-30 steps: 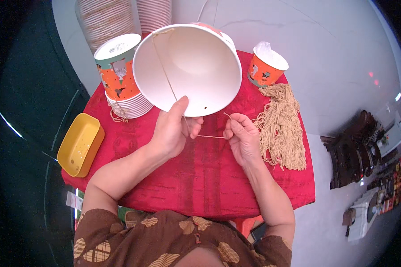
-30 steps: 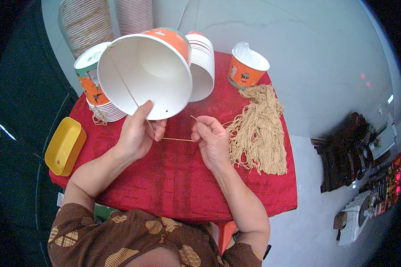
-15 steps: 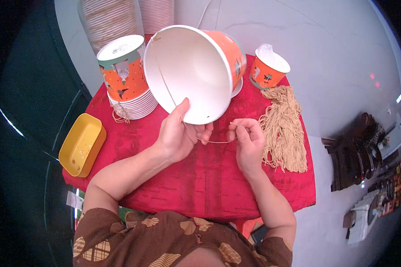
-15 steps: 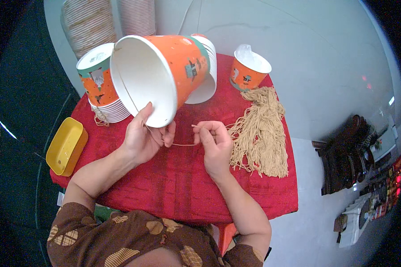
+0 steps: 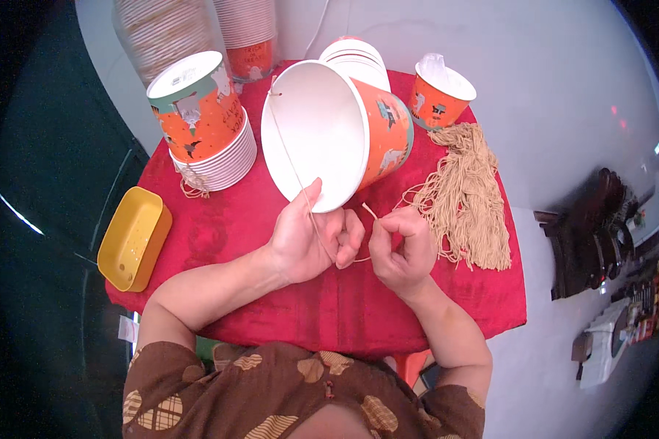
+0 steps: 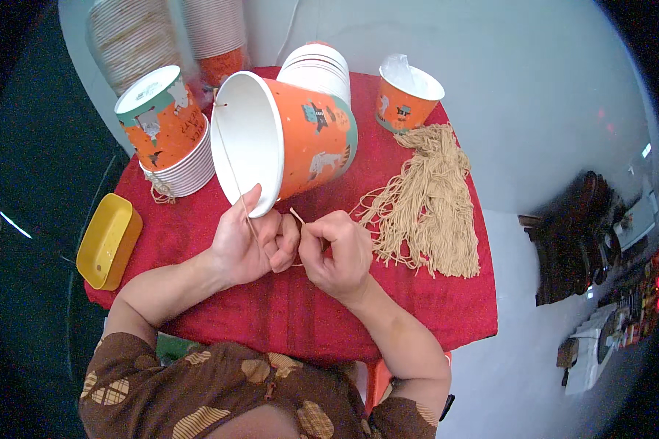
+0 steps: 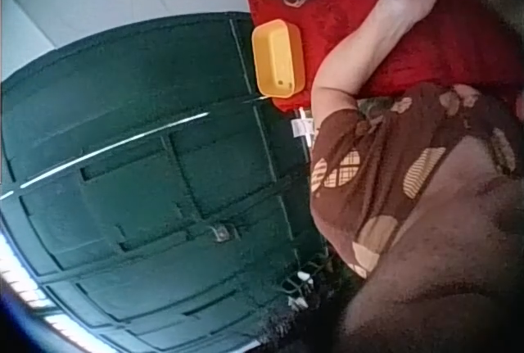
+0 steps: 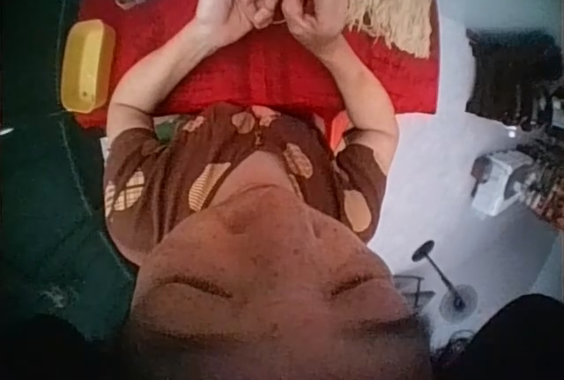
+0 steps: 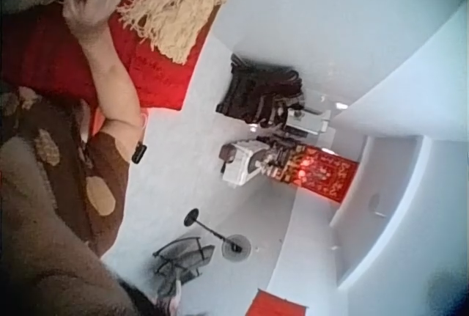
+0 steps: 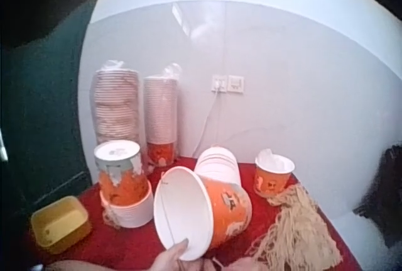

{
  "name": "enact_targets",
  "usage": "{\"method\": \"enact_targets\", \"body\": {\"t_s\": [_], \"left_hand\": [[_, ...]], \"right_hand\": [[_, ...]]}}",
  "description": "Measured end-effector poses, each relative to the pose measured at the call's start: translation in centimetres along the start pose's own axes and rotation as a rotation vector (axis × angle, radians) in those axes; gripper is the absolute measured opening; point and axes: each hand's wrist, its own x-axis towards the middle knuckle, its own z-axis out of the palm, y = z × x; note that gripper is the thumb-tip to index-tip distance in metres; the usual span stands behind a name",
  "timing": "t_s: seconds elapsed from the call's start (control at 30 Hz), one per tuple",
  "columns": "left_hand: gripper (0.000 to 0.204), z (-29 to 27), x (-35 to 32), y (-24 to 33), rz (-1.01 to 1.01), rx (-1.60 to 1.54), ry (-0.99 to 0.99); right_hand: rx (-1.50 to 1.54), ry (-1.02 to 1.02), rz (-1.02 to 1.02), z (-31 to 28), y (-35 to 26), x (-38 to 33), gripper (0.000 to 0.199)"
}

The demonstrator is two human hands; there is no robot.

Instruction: Attaching string handles to Halloween-themed paper buckets by threading them through pre-punched holes.

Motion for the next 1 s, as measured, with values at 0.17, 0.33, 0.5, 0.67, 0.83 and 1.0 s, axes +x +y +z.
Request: {"method": "enact_targets", "body": {"t_s": [0.17,0.33,0.5,0.67,0.83,1.0], "left_hand": [[0.07,-0.36,-0.06,-0.47,0.001,-0.037,-0.041],[0.077,-0.24,0.09,-0.58,0.008,0.011,-0.005],[0.077,0.06,-0.08,-0.53,-0.009,-0.01,0.018],[0.076,0.09,-0.08,-0.57,-0.009,0.016,0.049],[0.076,-0.04,-0.04,-0.73,-0.015,-0.034,0.047],[0.076,-0.17,0.03,-0.74,-0.01,-0.041,0.039]], "right_hand": [[-0.03,0.0,-0.052,0.06,-0.04,0.2,0.025],[-0.021,0.003,-0.073,0.07,0.15,0.14,0.027],[-0.034,-0.008,-0.069,0.05,0.22,0.01,0.028],[-0.04,-0.026,-0.068,0.12,0.35,-0.17,0.029],[-0.068,0.01,-0.101,0.4,0.25,0.18,0.027],[-0.042,-0.024,-0.087,0.18,0.21,0.08,0.029]]}}
